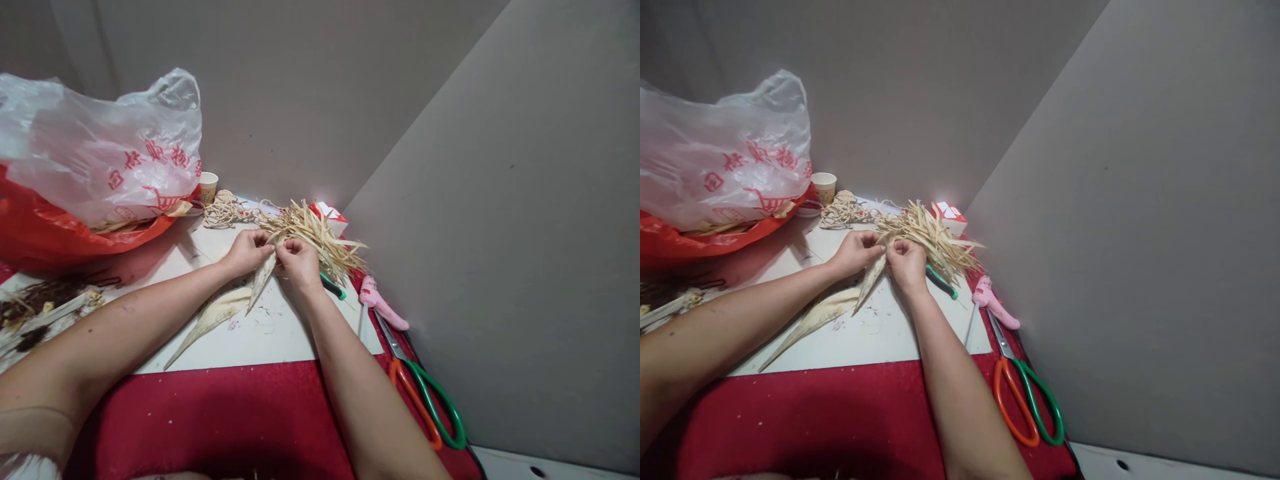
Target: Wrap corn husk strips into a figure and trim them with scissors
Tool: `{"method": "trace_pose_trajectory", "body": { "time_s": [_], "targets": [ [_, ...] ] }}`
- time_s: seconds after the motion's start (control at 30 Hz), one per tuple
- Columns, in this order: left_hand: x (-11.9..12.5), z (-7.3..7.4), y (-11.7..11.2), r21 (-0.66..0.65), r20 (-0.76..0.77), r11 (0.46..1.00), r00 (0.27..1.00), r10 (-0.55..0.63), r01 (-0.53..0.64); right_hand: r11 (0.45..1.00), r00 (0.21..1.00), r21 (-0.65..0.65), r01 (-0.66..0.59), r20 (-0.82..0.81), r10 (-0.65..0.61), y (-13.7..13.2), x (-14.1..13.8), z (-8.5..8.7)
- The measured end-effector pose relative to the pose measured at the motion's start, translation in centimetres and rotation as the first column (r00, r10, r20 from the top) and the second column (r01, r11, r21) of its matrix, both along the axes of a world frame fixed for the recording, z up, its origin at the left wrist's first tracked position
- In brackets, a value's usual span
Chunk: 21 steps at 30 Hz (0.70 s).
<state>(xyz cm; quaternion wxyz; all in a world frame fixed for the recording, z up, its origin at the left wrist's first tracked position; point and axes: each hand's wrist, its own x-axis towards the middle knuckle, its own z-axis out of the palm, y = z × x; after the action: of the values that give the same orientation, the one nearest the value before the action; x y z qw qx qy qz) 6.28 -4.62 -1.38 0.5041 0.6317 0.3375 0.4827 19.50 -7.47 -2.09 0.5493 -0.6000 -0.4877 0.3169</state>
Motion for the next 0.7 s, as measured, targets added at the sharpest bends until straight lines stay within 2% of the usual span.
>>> {"method": "trace_pose_trajectory", "body": {
  "time_s": [0.13,0.27,0.4,0.47,0.53,0.63,0.7],
  "targets": [
    [0.1,0.6,-0.3,0.045,0.059,0.999,0.998,0.002,-0.005,0.999,0.999,-0.034,0.042,-0.001,-0.042,0.3,0.4,-0.2],
    [-0.1,0.6,0.0,-0.021,0.110,1.000,0.994,-0.004,0.006,0.998,0.963,-0.053,0.014,-0.268,-0.028,-0.1,0.1,0.5],
    [-0.4,0.2,0.7,-0.146,0.167,0.989,0.985,0.035,-0.011,0.998,0.809,-0.030,-0.057,-0.588,0.029,-0.5,-0.5,1.8],
    [-0.6,0.1,1.1,-0.195,0.191,0.980,0.978,0.082,-0.044,0.997,0.724,-0.013,-0.073,-0.689,0.044,-0.6,-0.4,2.5],
    [-0.8,0.1,1.5,-0.232,0.205,0.969,0.969,0.138,-0.089,0.997,0.676,-0.001,-0.077,-0.735,0.051,-0.7,0.3,3.5],
    [-1.2,0.0,2.1,-0.249,0.210,0.955,0.953,0.218,-0.164,1.000,0.724,0.026,-0.003,-0.690,0.020,-1.5,2.5,6.1],
    [-1.3,-0.2,2.4,-0.248,0.223,0.951,0.944,0.244,-0.187,0.978,0.794,0.127,0.165,-0.605,-0.056,-2.7,4.3,8.4]
  ]
}}
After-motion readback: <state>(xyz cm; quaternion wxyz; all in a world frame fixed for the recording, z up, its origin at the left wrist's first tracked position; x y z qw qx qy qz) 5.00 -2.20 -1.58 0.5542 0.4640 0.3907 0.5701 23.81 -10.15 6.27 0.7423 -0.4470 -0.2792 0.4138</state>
